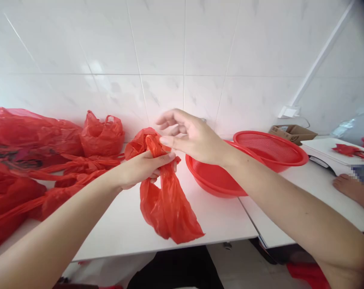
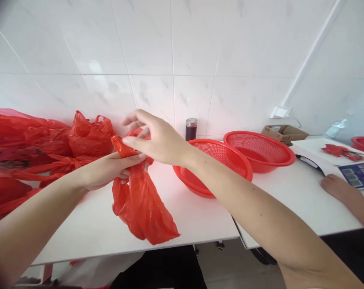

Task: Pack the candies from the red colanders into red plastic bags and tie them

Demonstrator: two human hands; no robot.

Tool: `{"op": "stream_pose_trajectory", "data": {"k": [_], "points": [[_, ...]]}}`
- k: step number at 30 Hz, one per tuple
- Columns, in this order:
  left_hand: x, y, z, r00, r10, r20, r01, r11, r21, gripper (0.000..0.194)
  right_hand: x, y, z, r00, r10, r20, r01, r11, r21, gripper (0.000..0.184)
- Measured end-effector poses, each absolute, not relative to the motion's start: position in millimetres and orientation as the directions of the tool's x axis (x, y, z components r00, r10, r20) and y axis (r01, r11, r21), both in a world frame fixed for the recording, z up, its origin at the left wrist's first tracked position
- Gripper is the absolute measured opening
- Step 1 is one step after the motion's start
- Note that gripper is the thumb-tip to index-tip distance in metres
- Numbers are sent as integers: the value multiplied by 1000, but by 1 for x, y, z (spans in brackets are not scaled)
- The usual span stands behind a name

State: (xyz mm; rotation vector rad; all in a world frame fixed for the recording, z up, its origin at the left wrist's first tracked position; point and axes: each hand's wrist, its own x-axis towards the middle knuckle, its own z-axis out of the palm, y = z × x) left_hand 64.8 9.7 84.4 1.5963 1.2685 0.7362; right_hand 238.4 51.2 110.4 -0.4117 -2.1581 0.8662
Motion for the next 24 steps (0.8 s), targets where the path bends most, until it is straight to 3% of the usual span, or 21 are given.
{"op": "stream_pose_trajectory", "data": {"k": [4, 7, 11, 14, 18, 21, 24], "points": [[56, 14, 74, 297, 945, -133, 234, 63, 970, 41, 250, 55, 78, -682, 593, 428, 136, 678, -723, 27], [55, 17, 70, 328, 935, -135, 210, 67, 975, 38, 249, 50, 66, -639, 626, 447, 172, 683, -710, 27], [47, 18, 68, 344, 937, -58, 164, 1, 987, 29, 251, 34, 69, -534, 648, 542, 101, 686, -720, 23], [38, 16, 71, 405, 914, 20, 233, -124, 965, 24, 253, 22, 71, -641, 561, 524, 36, 704, -710, 19], [34, 14, 72, 440, 897, 47, 438, -259, 861, 12, 246, 34, 54, -543, 584, 604, -7, 715, -699, 14], [38, 15, 63, 418, 898, 136, 566, -375, 734, 16, 235, 54, 33, -560, 682, 470, 13, 575, -818, 25], [41, 16, 49, 312, 890, 332, 690, -452, 565, 23, 227, 65, 14, -591, 734, 334, 46, 444, -895, 29]]}}
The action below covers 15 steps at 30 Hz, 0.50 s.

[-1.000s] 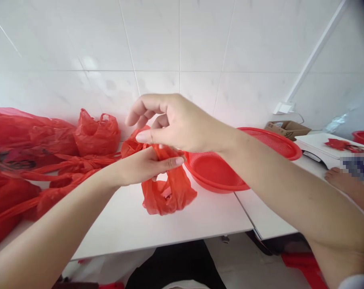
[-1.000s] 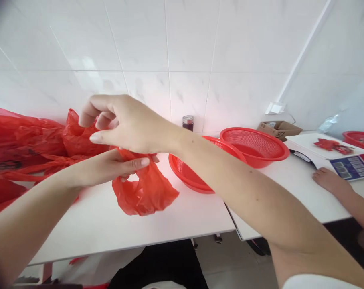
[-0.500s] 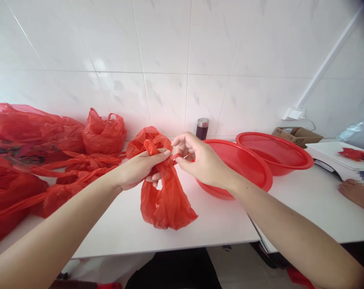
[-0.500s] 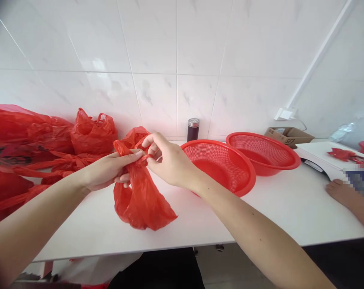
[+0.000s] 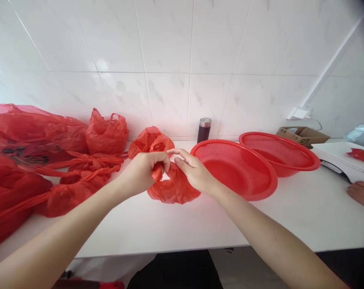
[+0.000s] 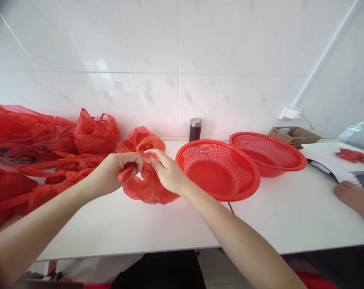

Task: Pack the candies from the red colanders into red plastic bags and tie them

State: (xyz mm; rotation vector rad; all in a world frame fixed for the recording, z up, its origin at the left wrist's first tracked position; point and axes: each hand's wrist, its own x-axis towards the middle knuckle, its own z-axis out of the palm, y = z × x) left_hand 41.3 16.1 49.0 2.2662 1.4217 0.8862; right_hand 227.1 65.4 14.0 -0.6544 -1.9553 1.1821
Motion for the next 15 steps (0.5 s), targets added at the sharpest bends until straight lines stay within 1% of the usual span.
{"op": "stream_pose_trajectory", "data": {"k": [2, 4, 5, 7, 9, 12, 15], "points": [[40, 16, 42, 267, 850, 453, 701, -494, 514, 24, 225, 66, 7, -610, 739, 286, 46, 393, -918, 32], [38, 13, 39, 273, 817, 508, 675, -539, 504, 20, 226, 64, 6, -656, 715, 242, 52, 362, -931, 33], [36, 11, 39, 282, 813, 509, 668, -547, 504, 16, 228, 62, 6, -676, 700, 230, 54, 357, -932, 30], [32, 7, 39, 301, 826, 476, 679, -536, 501, 9, 232, 58, 9, -701, 675, 229, 55, 371, -927, 21], [28, 2, 38, 348, 833, 431, 683, -540, 492, 13, 237, 52, 11, -714, 659, 236, 87, 417, -905, 21], [19, -7, 27, 419, 848, 325, 674, -530, 514, 21, 243, 40, 9, -721, 655, 224, 209, 515, -831, 20], [-2, -18, 7, 387, 896, 219, 693, -439, 571, 24, 250, 30, -4, -717, 664, 214, 310, 578, -755, 20]]}}
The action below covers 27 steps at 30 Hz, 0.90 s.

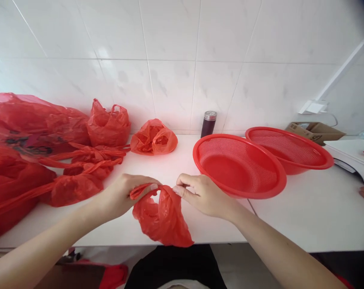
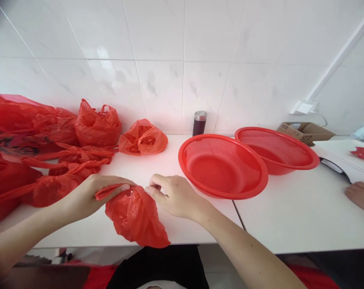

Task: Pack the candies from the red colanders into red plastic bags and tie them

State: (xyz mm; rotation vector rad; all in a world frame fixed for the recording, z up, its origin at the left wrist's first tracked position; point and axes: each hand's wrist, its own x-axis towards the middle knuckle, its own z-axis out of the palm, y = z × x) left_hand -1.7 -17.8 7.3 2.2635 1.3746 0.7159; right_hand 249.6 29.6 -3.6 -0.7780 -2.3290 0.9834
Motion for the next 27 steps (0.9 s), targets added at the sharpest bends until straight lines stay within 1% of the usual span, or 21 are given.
{"op": "stream_pose_trajectory", "data": {"k": [2, 5, 8, 9, 11, 13, 15, 16, 19, 23, 24, 27], "points": [[-24, -26, -8, 312, 935, 169, 731, -350, 586, 25, 258, 28, -19, -698, 691, 189, 379, 580, -721, 24], [-63, -37, -32, 148, 984, 97, 779, -176, 602, 31, 273, 32, -50, -647, 750, 134, 478, 537, -695, 27], [-83, -42, -50, 35, 999, 13, 785, -35, 618, 35, 282, 37, -79, -604, 793, 80, 500, 455, -737, 28], [-83, -42, -54, 5, 1000, 15, 770, -14, 638, 36, 280, 38, -86, -584, 808, 73, 494, 426, -758, 28], [-71, -36, -60, -54, 994, 91, 697, -27, 716, 36, 271, 38, -95, -518, 851, 87, 481, 373, -793, 30], [-50, -25, -64, -84, 976, 202, 631, -105, 769, 34, 255, 35, -100, -441, 892, 102, 472, 327, -819, 30], [-26, -12, -69, -63, 959, 277, 622, -179, 762, 32, 237, 28, -103, -405, 909, 97, 457, 294, -840, 30], [-15, -6, -73, -41, 956, 289, 632, -199, 749, 32, 229, 24, -104, -412, 907, 89, 443, 284, -850, 31], [8, 7, -86, 6, 968, 251, 643, -196, 740, 35, 214, 13, -111, -453, 887, 88, 384, 283, -879, 33], [20, 10, -99, 56, 978, 201, 669, -187, 720, 32, 217, 5, -119, -490, 868, 80, 343, 276, -898, 19], [21, 10, -100, 59, 979, 196, 678, -183, 712, 32, 220, 4, -119, -497, 865, 70, 336, 265, -904, 19], [19, 11, -100, 35, 981, 191, 710, -159, 686, 31, 225, 3, -120, -525, 850, 43, 339, 256, -905, 32]]}}
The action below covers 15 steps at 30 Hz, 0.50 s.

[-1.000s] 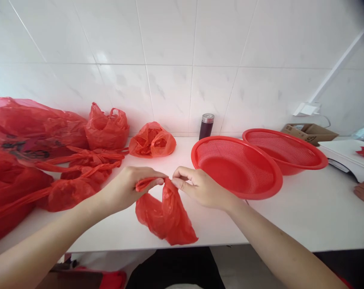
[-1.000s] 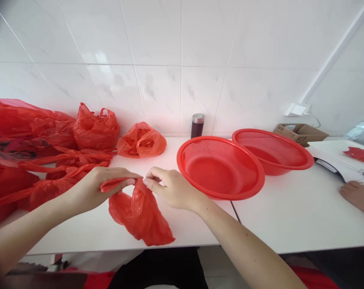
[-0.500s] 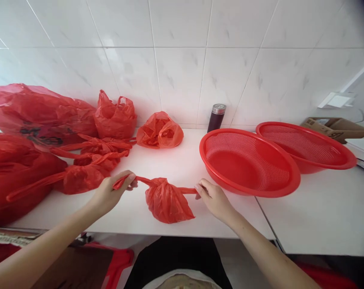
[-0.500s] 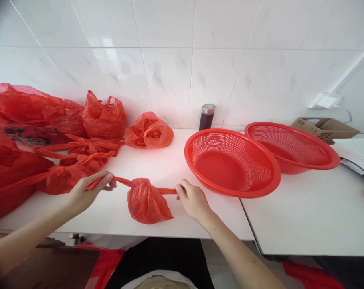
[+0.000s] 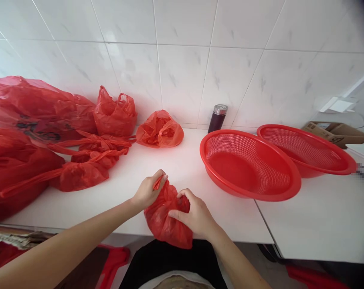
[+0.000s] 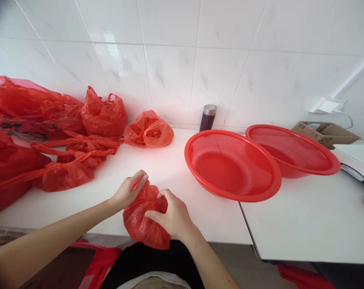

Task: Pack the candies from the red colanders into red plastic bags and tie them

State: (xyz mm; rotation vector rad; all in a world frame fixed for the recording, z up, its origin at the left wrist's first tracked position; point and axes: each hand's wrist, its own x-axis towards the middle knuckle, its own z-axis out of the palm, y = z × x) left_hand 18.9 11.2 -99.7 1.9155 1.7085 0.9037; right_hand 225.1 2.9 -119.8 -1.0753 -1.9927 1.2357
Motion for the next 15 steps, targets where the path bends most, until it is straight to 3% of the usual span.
{"op": "stream_pose_trajectory", "data": {"k": [6, 15], "points": [[2, 22, -104, -6, 988, 157, 827, -83, 556, 29, 230, 19, -132, -542, 832, 120, 321, 337, -885, 23], [-9, 54, -120, -104, 994, 18, 969, 97, 226, 28, 233, 59, -161, -434, 867, 246, 379, 423, -823, 21]]}}
